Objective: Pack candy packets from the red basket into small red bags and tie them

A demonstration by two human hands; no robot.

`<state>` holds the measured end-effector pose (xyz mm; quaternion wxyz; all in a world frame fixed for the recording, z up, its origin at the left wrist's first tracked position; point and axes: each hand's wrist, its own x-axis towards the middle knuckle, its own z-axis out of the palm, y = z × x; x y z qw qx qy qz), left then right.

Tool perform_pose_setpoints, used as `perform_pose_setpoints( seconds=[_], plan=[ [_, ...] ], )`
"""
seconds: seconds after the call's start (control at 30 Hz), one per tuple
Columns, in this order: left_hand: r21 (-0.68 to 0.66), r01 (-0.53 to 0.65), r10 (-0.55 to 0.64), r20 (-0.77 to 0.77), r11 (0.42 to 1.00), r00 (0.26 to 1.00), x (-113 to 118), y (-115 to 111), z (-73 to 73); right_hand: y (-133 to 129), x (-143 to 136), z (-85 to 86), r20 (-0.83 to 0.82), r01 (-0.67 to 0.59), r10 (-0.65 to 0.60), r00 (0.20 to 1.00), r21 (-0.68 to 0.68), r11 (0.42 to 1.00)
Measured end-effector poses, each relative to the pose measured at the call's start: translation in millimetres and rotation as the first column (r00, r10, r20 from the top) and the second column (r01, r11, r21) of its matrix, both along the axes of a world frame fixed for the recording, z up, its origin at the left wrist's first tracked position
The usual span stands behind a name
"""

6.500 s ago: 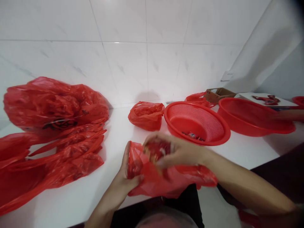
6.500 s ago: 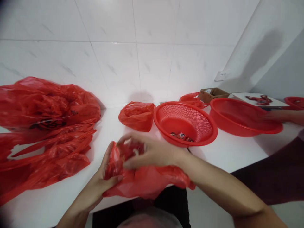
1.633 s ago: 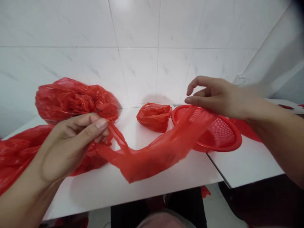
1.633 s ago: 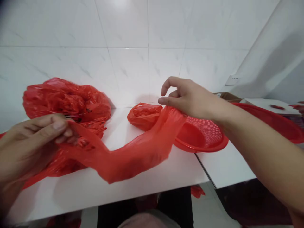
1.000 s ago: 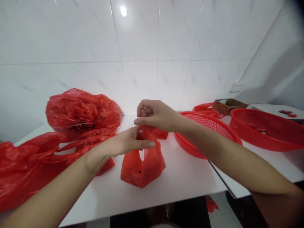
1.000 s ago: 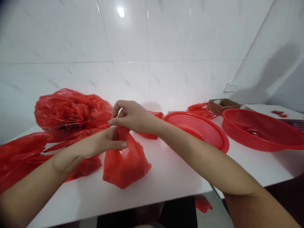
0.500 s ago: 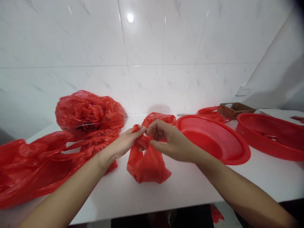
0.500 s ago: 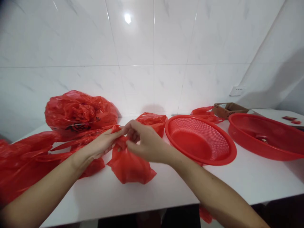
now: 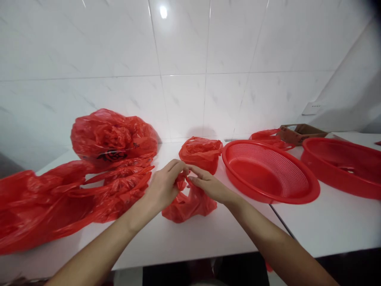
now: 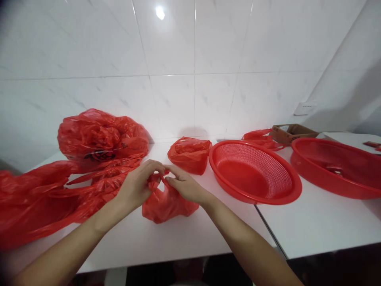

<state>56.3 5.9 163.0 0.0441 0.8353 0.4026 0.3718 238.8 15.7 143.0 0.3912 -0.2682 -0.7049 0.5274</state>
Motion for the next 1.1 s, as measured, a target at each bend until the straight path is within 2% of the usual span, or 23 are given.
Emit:
perform_pose_setpoints(
  seconds=[0.03, 0.1, 0.2, 0.3, 0.4, 0.47, 0.53, 0.63, 0.73, 0.8, 0.93, 1.1],
  plan=[
    [0.013, 0.026, -0.027, 0.038, 1.000, 0.999, 0, -2, -1.3, -1, 1, -0.7, 0.001, -0.032, 0.032, 0.999, -0.002, 0.999],
    [-0.047, 0.081, -0.078, 0.076, 0.996, 0.994, -2, -8, -2.6, -3, 4, -3.9, 0.031, -0.026, 0.026, 0.999, -0.011, 1.000],
    [-0.235, 0.076, -0.064, 0.055, 0.969, 0.996, -18, -15, -13.3, -5, 17, -17.4, 0.073, 0.103, -0.102, 0.992, -0.002, 0.995],
    [-0.341, -0.035, 0.067, 0.082, 0.939, 0.994, -46, -22, -44.1, -4, 42, -44.9, 0.056, 0.265, -0.263, 0.963, -0.029, 0.964],
    [-0.438, -0.123, 0.209, 0.154, 0.891, 0.966, -68, -34, -84.6, 1, 68, -80.9, 0.089, 0.443, -0.435, 0.896, -0.126, 0.888],
    [-0.495, -0.136, 0.269, 0.208, 0.858, 0.940, -69, -42, -106.1, 4, 74, -100.7, 0.122, 0.528, -0.514, 0.849, -0.183, 0.829],
    [-0.497, -0.174, 0.355, 0.297, 0.850, 0.886, -56, -46, -118.4, 5, 67, -110.9, 0.142, 0.614, -0.598, 0.789, -0.181, 0.768],
    [-0.397, -0.300, 0.457, 0.396, 0.867, 0.797, -24, -41, -122.5, 0, 37, -109.1, 0.194, 0.712, -0.695, 0.692, -0.024, 0.702],
    [-0.341, -0.343, 0.449, 0.312, 0.875, 0.837, 4, -24, -121.6, -8, 6, -102.5, 0.308, 0.688, -0.712, 0.631, 0.202, 0.697],
    [-0.361, -0.333, 0.425, 0.215, 0.871, 0.879, 14, -13, -122.0, -10, -3, -102.5, 0.383, 0.645, -0.700, 0.603, 0.283, 0.710],
    [-0.407, -0.348, 0.405, 0.061, 0.845, 0.912, 8, 2, -123.7, 0, 10, -108.2, 0.465, 0.615, -0.662, 0.588, 0.275, 0.739],
    [-0.435, -0.436, 0.437, -0.103, 0.788, 0.893, -7, 17, -132.5, 23, 38, -115.6, 0.608, 0.613, -0.661, 0.440, 0.335, 0.716]
  ],
)
